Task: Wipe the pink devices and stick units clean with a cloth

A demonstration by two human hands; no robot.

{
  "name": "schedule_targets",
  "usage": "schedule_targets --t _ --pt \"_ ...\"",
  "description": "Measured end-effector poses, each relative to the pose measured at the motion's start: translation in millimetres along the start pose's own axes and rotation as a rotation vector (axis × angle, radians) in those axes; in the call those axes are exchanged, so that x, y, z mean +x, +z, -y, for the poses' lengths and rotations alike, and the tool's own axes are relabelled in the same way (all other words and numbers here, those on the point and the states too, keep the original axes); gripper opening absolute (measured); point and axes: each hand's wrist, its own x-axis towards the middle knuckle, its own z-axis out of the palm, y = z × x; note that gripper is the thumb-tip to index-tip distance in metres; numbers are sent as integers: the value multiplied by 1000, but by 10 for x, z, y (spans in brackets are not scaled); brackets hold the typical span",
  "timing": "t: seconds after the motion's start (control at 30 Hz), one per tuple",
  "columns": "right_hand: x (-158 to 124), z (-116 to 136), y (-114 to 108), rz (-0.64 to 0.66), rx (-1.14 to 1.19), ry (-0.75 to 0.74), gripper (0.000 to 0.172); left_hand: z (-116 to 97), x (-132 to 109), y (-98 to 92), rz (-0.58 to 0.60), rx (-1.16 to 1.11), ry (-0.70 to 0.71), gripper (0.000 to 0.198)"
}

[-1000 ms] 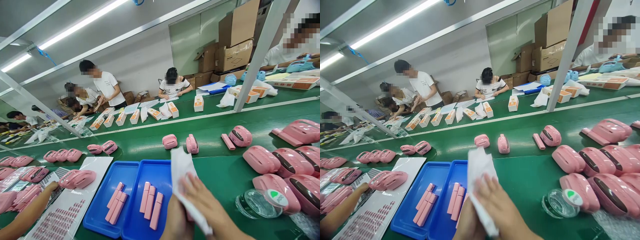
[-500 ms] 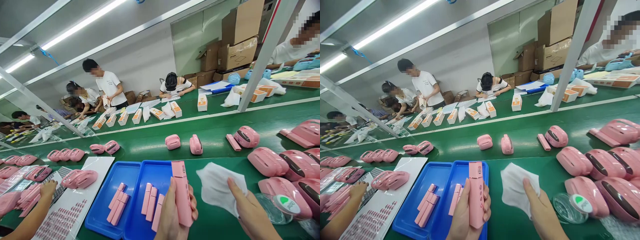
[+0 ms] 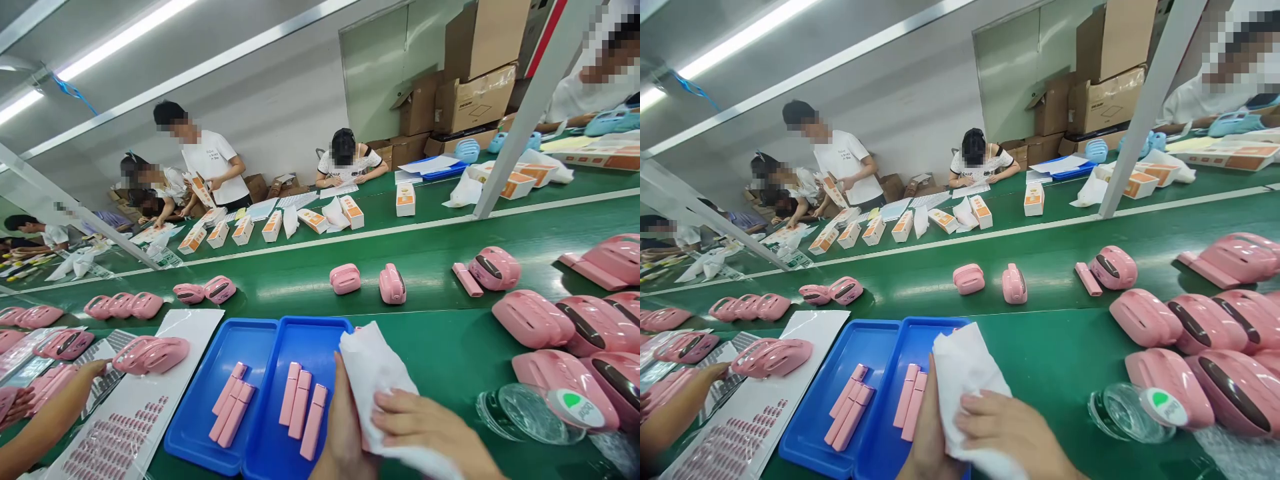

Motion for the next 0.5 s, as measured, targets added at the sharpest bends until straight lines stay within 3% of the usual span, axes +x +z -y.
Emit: schedule_targets --t 0.1,0.17,0.2,0.37,0.43,0.5 --pt "-136 -88 -157 -265 140 544 48 -75 11 79 -18 -98 15 58" --pt "-190 -197 -229 -408 226 894 46 -149 -4 118 37 -135 40 52" --pt "-199 -250 -257 -461 275 995 44 -181 -12 129 72 -134 43 51" --pt "-6 -222 -355 -716 625 1060 46 -203 -7 144 54 -74 25 56" --pt "161 -66 -363 -720 513 1001 50 -166 0 159 3 2 43 56" --pt "334 88 -332 -607 300 875 49 -132 -4 180 -48 121 86 53"
